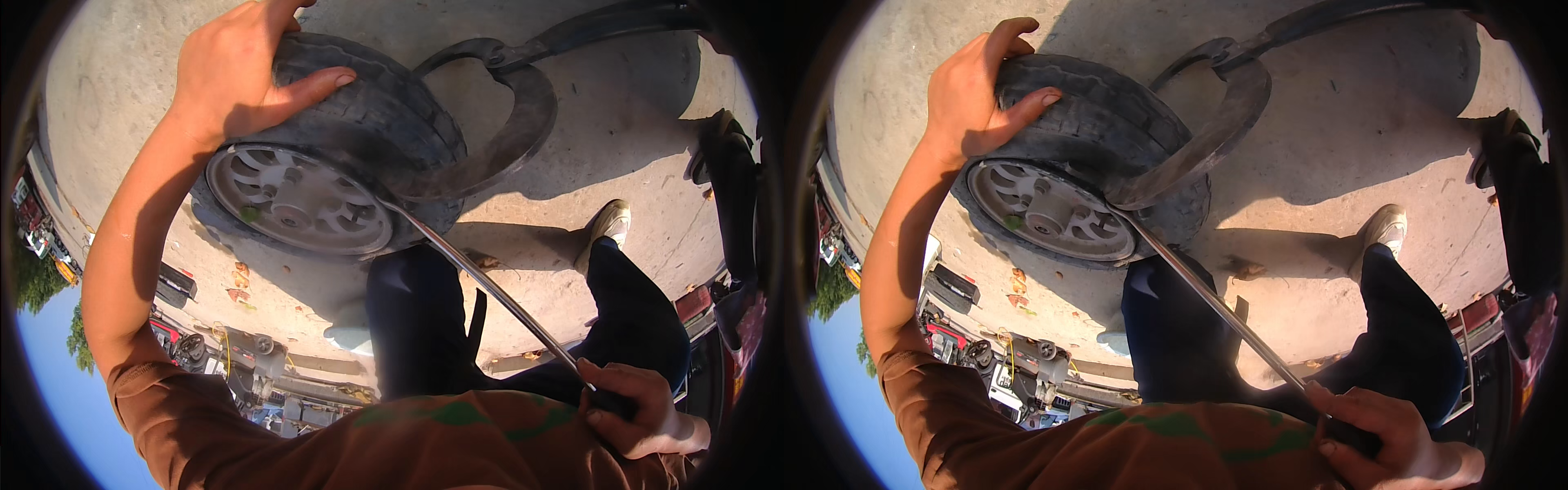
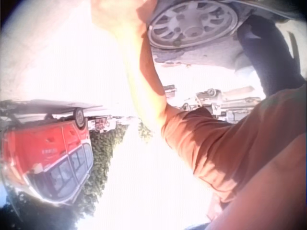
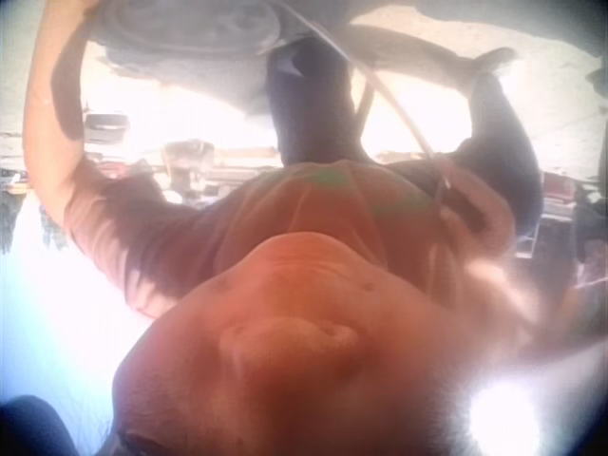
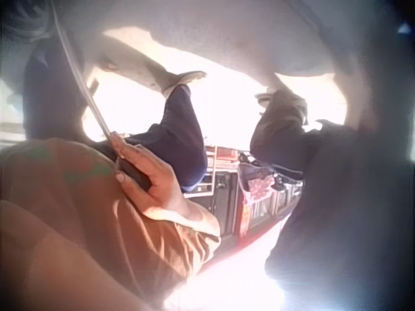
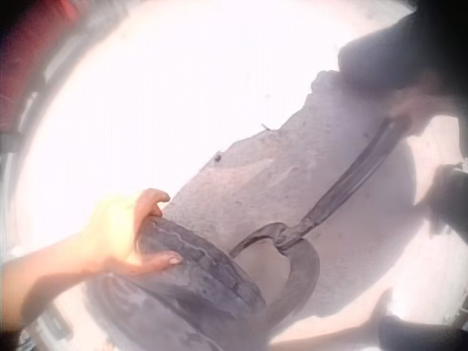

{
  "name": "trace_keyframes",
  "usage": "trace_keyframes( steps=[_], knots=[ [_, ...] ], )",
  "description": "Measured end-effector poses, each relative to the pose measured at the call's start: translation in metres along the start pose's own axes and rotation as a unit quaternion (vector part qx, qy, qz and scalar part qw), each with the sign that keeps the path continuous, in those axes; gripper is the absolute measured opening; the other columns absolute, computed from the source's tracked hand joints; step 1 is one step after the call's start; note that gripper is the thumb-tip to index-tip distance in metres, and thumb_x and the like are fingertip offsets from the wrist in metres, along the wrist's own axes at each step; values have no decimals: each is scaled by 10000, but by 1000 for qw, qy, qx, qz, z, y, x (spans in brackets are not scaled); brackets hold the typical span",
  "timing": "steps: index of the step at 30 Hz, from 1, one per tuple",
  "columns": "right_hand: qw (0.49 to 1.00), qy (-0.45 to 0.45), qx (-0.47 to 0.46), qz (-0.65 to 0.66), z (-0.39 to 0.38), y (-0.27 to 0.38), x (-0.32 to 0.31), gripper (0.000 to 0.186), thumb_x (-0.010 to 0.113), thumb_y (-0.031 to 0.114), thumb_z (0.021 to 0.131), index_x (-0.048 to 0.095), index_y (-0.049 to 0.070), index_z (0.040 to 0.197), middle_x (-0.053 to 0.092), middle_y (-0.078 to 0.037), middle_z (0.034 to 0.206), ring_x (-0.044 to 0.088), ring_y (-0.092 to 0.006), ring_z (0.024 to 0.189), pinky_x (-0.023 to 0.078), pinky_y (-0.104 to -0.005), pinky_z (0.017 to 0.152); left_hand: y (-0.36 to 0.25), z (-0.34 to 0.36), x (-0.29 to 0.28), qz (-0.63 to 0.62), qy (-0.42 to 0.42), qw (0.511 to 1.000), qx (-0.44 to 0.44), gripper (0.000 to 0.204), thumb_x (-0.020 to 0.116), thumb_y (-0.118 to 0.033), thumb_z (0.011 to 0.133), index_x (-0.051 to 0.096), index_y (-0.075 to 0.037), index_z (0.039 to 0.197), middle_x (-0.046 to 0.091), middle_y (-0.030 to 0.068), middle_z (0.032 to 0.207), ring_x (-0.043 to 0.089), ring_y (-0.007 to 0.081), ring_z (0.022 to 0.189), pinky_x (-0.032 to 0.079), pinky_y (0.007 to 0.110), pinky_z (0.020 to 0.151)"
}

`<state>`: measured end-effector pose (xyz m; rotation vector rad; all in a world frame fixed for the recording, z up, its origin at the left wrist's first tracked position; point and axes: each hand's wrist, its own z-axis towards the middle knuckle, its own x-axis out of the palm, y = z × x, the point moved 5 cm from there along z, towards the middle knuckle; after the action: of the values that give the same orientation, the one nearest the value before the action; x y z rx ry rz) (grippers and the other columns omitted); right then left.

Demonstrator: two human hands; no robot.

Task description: The person uses a tire iron to pry the tire bead off the rim while another person holds the tire steady. They repeatedly apply leverage around the circumference to loosen the bead, then dip a cloth into a bucket of soapy water and wipe the tire bead and rim area.

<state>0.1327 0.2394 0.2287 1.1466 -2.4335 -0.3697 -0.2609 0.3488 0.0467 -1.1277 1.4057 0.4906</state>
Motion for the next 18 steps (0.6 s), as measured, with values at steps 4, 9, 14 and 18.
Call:
trace_keyframes(
  steps=[4, 9, 14, 18],
  knots=[
    [1000, 1, -6, -11, 1, 2, -1, 576, 682, -3, 819, 568, -72, 1379, 695, -160, 882, 657, -205, 749, 515, -304, 690, -3, 3, 0, 3, -13, 999, 37, 634, 837, -387, 757, 617, -124, 1290, 732, 98, 983, 709, 306, 908, 562, 358, 774],
    [1000, 2, -24, -19, 5, 4, -3, 588, 681, 15, 811, 567, -69, 1382, 696, -161, 880, 665, -208, 732, 523, -306, 677, 8, 11, 15, 18, 78, 997, -13, 768, 711, -671, 755, 645, -48, 1200, 690, 158, 1010, 676, 348, 915, 549, 453, 772],
    [999, -3, -30, -32, 7, 2, -5, 599, 680, 16, 807, 564, -63, 1389, 688, -152, 861, 659, -206, 714, 516, -306, 655, 6, 12, 12, 26, -15, 997, 75, 772, 702, -706, 769, 672, -9, 1101, 665, 196, 991, 654, 383, 890, 537, 503, 739],
    [999, 4, -25, -32, 8, -1, -3, 606, 667, 9, 812, 554, -57, 1404, 678, -141, 851, 643, -198, 706, 499, -297, 651, 4, 14, 13, 51, -69, 990, 112, 711, 752, -613, 748, 666, -5, 1106, 667, 194, 946, 656, 380, 863, 531, 502, 711]
  ],
)
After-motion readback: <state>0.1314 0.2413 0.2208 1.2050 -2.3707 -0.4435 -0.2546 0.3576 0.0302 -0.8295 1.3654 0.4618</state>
